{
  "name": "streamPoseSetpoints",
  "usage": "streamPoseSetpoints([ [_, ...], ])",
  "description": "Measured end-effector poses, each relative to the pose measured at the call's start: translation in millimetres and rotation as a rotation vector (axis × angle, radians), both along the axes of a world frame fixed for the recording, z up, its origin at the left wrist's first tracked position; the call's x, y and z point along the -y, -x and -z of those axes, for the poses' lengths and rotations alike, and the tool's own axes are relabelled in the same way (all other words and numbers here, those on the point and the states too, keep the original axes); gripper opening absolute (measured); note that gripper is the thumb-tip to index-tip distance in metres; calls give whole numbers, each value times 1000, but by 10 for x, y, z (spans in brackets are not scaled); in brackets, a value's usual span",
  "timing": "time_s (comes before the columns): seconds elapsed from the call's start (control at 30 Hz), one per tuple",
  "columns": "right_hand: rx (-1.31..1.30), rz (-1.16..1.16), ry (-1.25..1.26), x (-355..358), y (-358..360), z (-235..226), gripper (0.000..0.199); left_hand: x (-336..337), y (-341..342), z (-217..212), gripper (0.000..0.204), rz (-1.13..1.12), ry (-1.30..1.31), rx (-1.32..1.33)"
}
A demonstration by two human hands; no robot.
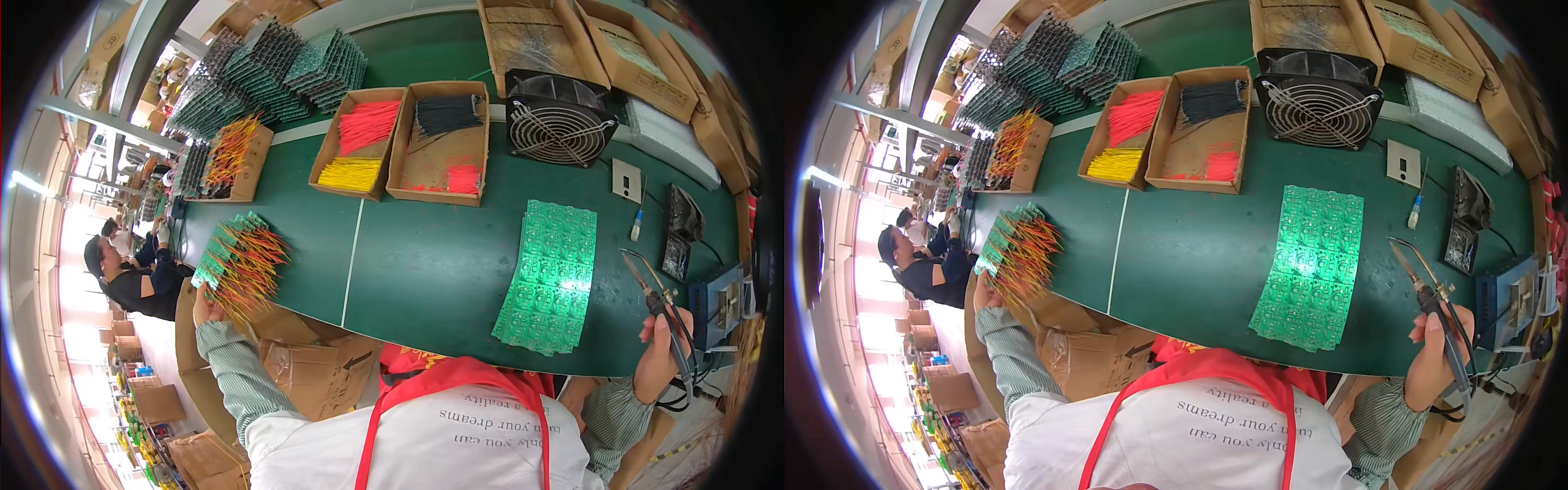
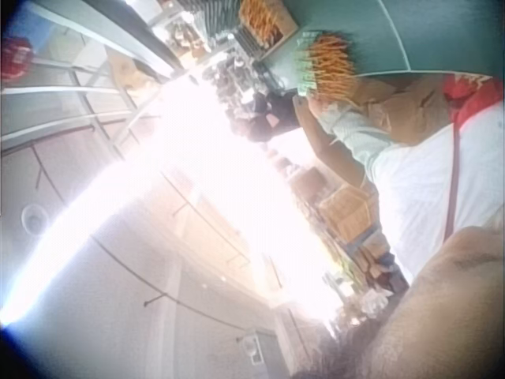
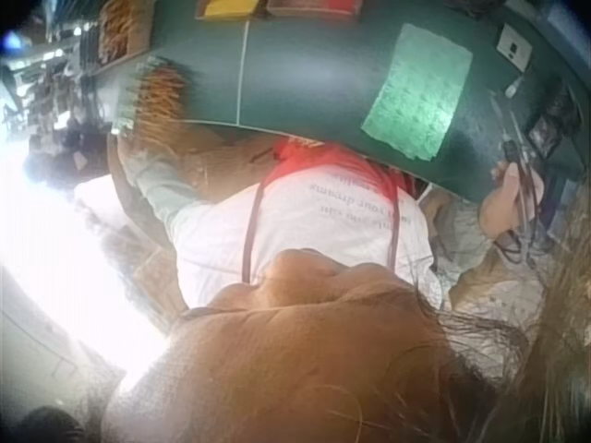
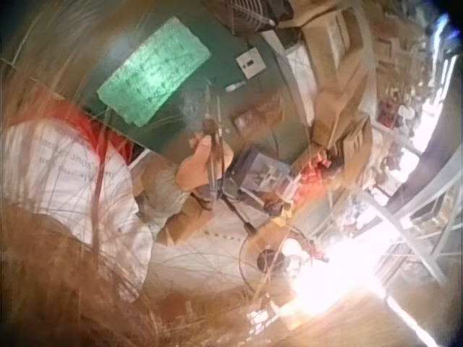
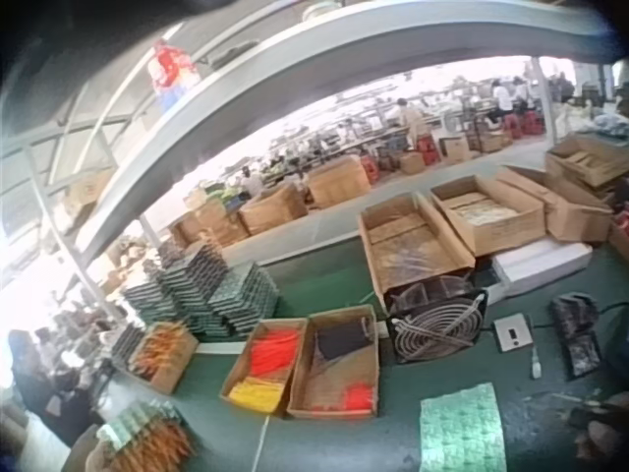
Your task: The person solders wires onto circuit boards using a soldering iron, positioning wires on the boards by hand and setting assembled circuit boards aside.
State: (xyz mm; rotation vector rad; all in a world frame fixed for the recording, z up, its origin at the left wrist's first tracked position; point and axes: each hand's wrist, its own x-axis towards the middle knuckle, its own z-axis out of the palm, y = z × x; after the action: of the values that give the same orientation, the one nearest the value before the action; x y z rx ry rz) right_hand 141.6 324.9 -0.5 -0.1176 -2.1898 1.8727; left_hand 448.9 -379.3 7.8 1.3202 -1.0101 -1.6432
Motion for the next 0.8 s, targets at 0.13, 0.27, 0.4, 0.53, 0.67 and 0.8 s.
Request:
streamPoseSetpoints([
  [0.13, 3, -2, -3, 37, 23, -5, 20, 0, 56, 37, 39, -37, -23, 103],
  [0.27, 7, 8, -15, 52, 56, -20, 21, -44, 63, 54, 38, 166, -47, -32],
  [0.4, 0, 40, -10, 63, 84, -23, 20, -29, 51, 89, 38, 10, 60, 93],
  [0.53, -9, 43, -3, 97, 117, -30, 20, 105, 11, 108, 36, 159, 1, -50],
  [0.67, -14, 38, -14, 113, 127, -66, 20, 248, -70, 109, 35, 239, 33, -71],
  [0.8, -21, 27, -9, 116, 142, -81, 20, 322, -158, 195, 35, 256, 15, -80],
])
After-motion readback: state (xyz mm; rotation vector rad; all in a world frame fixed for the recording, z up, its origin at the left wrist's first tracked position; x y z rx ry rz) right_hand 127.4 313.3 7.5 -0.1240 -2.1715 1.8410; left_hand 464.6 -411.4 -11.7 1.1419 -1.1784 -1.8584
